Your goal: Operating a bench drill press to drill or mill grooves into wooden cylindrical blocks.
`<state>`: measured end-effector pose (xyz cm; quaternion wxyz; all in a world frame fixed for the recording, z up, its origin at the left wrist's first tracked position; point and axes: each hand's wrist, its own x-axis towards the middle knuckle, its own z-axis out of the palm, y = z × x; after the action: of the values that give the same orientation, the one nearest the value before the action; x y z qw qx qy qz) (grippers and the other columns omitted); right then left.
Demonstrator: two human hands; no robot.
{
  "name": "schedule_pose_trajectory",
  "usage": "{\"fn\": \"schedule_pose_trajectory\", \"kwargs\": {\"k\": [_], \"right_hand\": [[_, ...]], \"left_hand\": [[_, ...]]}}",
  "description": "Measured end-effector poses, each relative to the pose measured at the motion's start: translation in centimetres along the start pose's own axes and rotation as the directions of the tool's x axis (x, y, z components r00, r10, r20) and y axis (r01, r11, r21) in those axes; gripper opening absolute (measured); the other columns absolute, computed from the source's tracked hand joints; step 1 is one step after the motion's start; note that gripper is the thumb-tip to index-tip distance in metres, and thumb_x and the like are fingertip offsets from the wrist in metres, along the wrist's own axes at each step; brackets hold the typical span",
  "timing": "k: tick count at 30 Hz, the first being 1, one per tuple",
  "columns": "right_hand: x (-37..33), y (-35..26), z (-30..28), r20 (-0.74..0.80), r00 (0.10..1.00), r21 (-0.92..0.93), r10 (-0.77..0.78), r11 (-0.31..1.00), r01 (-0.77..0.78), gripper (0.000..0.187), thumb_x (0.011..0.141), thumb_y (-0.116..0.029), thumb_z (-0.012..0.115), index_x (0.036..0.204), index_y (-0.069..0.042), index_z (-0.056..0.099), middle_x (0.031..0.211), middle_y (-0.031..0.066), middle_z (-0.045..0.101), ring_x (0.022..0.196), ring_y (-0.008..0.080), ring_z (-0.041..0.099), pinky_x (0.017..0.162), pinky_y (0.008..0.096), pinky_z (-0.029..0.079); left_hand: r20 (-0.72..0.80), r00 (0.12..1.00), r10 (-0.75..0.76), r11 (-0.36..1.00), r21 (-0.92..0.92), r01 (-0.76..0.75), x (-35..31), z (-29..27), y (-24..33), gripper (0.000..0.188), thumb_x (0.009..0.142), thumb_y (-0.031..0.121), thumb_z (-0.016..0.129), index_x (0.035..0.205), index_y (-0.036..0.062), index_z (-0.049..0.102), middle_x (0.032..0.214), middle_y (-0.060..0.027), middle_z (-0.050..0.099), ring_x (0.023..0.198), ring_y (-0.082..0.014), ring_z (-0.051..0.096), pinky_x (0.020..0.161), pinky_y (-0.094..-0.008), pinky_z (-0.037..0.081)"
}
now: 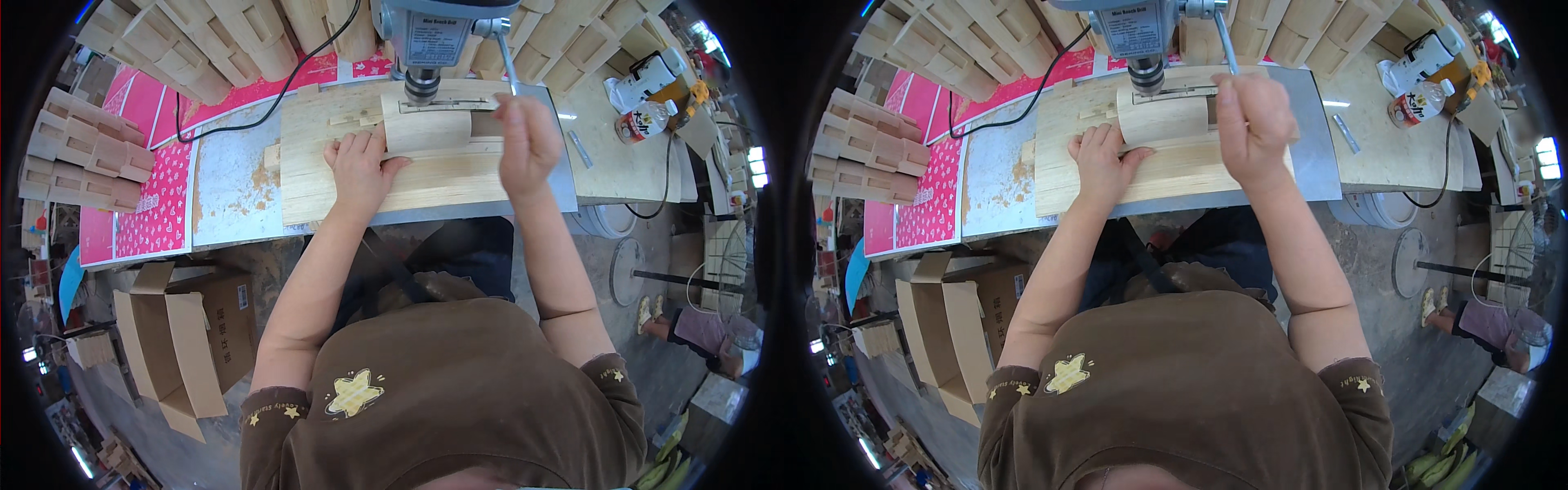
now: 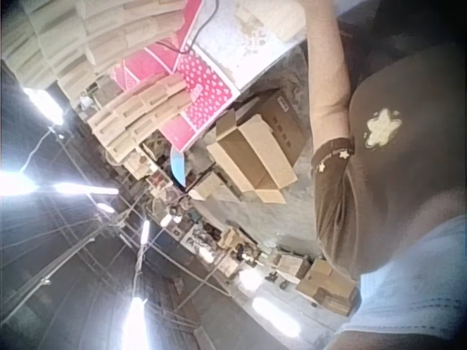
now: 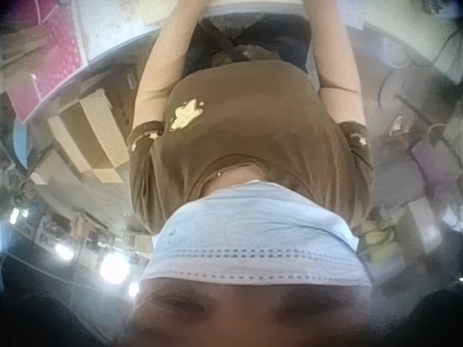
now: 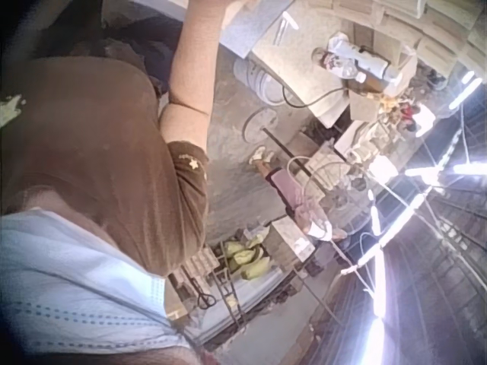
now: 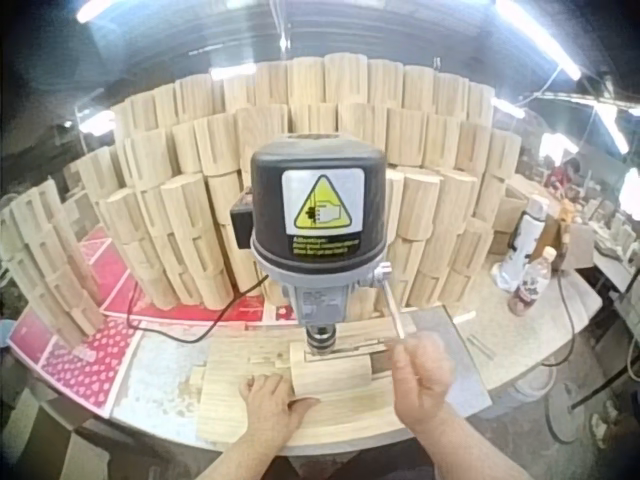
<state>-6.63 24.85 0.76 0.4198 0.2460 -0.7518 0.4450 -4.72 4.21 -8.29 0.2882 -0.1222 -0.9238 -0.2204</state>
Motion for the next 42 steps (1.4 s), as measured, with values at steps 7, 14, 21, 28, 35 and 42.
{"fn": "schedule_pose_trajectory", "kwargs": {"k": [7, 14, 21, 28, 35, 42], "right_hand": [[-1.3, 1.5, 1.1, 0.035, 0.995, -0.029, -0.089, 0.996, 0.090, 0.012, 0.082, -0.003, 0.058, 0.092, 0.000, 0.063, 0.078, 0.0112, 0.060, 0.073, 0.0268, 0.055, 0.068, 0.0353, 0.041], [-0.6, 0.9, 0.3, 0.061, 0.987, -0.059, -0.147, 0.987, 0.151, 0.004, 0.082, 0.000, 0.056, 0.082, 0.000, 0.060, 0.070, 0.0108, 0.054, 0.065, 0.0273, 0.051, 0.060, 0.0366, 0.038], [12.9, -3.8, -1.1, 0.037, 0.989, -0.171, 0.142, 0.976, -0.134, 0.027, 0.089, -0.023, 0.051, 0.075, 0.000, 0.054, 0.066, 0.0173, 0.055, 0.063, 0.0328, 0.054, 0.057, 0.0372, 0.041], [17.3, 2.4, 1.2, 0.085, 0.973, -0.171, 0.212, 0.966, -0.196, 0.037, 0.092, -0.037, 0.047, 0.101, -0.005, 0.061, 0.084, 0.0189, 0.064, 0.085, 0.0372, 0.060, 0.075, 0.0412, 0.046], [3.2, 4.4, -1.2, 0.503, 0.817, -0.208, 0.282, 0.957, -0.203, 0.033, 0.086, -0.022, 0.059, 0.111, -0.001, 0.056, 0.094, 0.0165, 0.063, 0.091, 0.0356, 0.059, 0.078, 0.0425, 0.045], [-0.6, 5.5, -1.7, 0.638, 0.760, -0.374, 0.128, 0.914, 0.160, 0.025, 0.077, -0.020, 0.066, 0.098, -0.009, 0.059, 0.088, 0.0079, 0.059, 0.087, 0.0288, 0.054, 0.080, 0.0400, 0.038]], "left_hand": [[-0.034, 0.999, 0.005, 1.000, -0.011, -0.006, -0.3, -0.3, -0.1, 0.055, 0.064, 0.035, 0.075, 0.109, 0.0059, 0.059, 0.080, -0.0046, 0.055, 0.081, -0.0248, 0.051, 0.078, -0.0409, 0.029], [-0.051, 0.999, -0.008, 1.000, -0.022, 0.007, -0.9, 0.4, 0.2, 0.061, 0.065, 0.038, 0.074, 0.114, 0.0069, 0.058, 0.084, -0.0055, 0.056, 0.085, -0.0250, 0.051, 0.082, -0.0424, 0.029], [-0.021, 0.990, -0.139, 0.981, -0.143, 0.134, -1.0, 0.5, -0.1, 0.060, 0.061, 0.035, 0.078, 0.113, 0.0112, 0.060, 0.087, -0.0050, 0.058, 0.092, -0.0250, 0.052, 0.085, -0.0459, 0.029], [0.131, 0.956, -0.261, 0.898, -0.331, 0.290, 0.4, 0.5, 0.5, 0.048, 0.062, 0.027, 0.079, 0.105, 0.0122, 0.064, 0.088, -0.0017, 0.058, 0.088, -0.0198, 0.055, 0.091, -0.0434, 0.026], [0.190, 0.960, -0.204, 0.906, -0.334, 0.259, 1.1, -0.5, -0.5, 0.041, 0.063, 0.028, 0.077, 0.097, 0.0097, 0.062, 0.089, -0.0040, 0.059, 0.087, -0.0209, 0.057, 0.087, -0.0431, 0.027], [0.037, 0.966, -0.255, 0.858, -0.453, 0.244, -1.3, -5.7, -3.9, 0.028, 0.063, 0.014, 0.076, 0.085, 0.0025, 0.064, 0.075, -0.0054, 0.061, 0.066, -0.0131, 0.058, 0.056, -0.0256, 0.045]]}}
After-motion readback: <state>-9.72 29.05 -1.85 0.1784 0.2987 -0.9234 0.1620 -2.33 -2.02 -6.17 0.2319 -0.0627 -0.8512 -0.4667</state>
